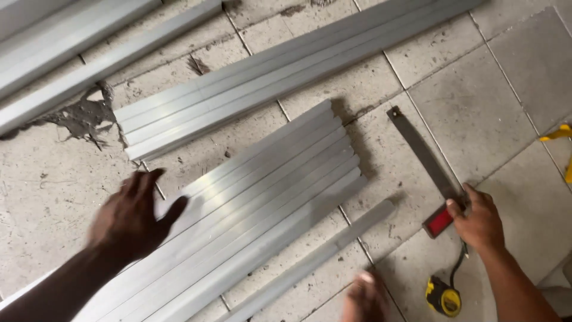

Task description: The person sits on a tiled floor and uses a try square and pencil to mark measurement lines on several long silver metal profiles. They repeatedly position the square, draw lines, and adjust the profiles to ensure alignment.

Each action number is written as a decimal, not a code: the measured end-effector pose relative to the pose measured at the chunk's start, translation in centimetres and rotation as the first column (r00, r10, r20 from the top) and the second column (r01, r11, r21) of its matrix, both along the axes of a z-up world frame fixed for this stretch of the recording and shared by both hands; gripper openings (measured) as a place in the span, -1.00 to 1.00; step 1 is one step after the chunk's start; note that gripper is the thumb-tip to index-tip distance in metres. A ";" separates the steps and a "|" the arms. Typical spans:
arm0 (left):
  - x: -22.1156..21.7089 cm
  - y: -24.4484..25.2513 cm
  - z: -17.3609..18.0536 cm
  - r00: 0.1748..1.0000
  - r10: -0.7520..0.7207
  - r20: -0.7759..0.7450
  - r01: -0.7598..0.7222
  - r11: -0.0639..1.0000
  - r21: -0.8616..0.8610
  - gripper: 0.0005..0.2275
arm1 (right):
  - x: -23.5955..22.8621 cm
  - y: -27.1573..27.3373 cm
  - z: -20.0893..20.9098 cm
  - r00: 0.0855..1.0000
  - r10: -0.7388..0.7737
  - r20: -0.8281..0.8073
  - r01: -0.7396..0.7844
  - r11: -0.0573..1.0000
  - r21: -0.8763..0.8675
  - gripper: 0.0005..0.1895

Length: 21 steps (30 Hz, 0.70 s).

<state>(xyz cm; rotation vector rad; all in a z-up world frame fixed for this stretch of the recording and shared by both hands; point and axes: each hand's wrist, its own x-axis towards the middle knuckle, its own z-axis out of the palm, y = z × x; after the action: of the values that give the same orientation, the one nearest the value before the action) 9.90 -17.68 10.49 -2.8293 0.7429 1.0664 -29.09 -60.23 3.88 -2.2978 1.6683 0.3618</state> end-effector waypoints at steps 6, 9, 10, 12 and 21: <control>-2.6 -3.9 -6.5 0.993 -0.097 0.067 0.103 0.991 -0.089 -0.31 | 1.5 -1.3 1.0 0.993 0.033 -0.111 -0.031 0.999 0.019 -0.24; -3.5 -3.2 -6.7 0.986 -0.082 0.143 0.104 0.982 -0.158 -0.35 | 0.7 -2.8 -0.7 0.980 0.187 -0.071 -0.187 0.982 0.004 -0.31; -4.0 -2.9 -6.4 0.985 -0.103 0.136 0.124 0.979 -0.159 -0.35 | 0.0 -2.3 -1.2 0.983 0.166 -0.078 -0.166 0.986 0.005 -0.31; -4.9 -2.6 -6.2 0.991 -0.060 0.120 0.081 0.981 -0.176 -0.32 | -0.1 -2.6 -2.4 0.974 0.226 0.024 -0.224 0.972 -0.075 -0.36; -12.5 -1.7 -7.3 0.829 -0.087 0.552 0.285 0.916 -0.283 -0.19 | -1.2 -6.2 -4.7 0.995 0.062 0.072 -0.076 0.977 0.198 -0.49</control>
<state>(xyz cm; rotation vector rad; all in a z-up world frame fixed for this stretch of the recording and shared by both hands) -2.56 -19.37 3.22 -3.0083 1.2075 0.0890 -30.27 -66.47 -0.83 -2.1977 1.4524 0.4436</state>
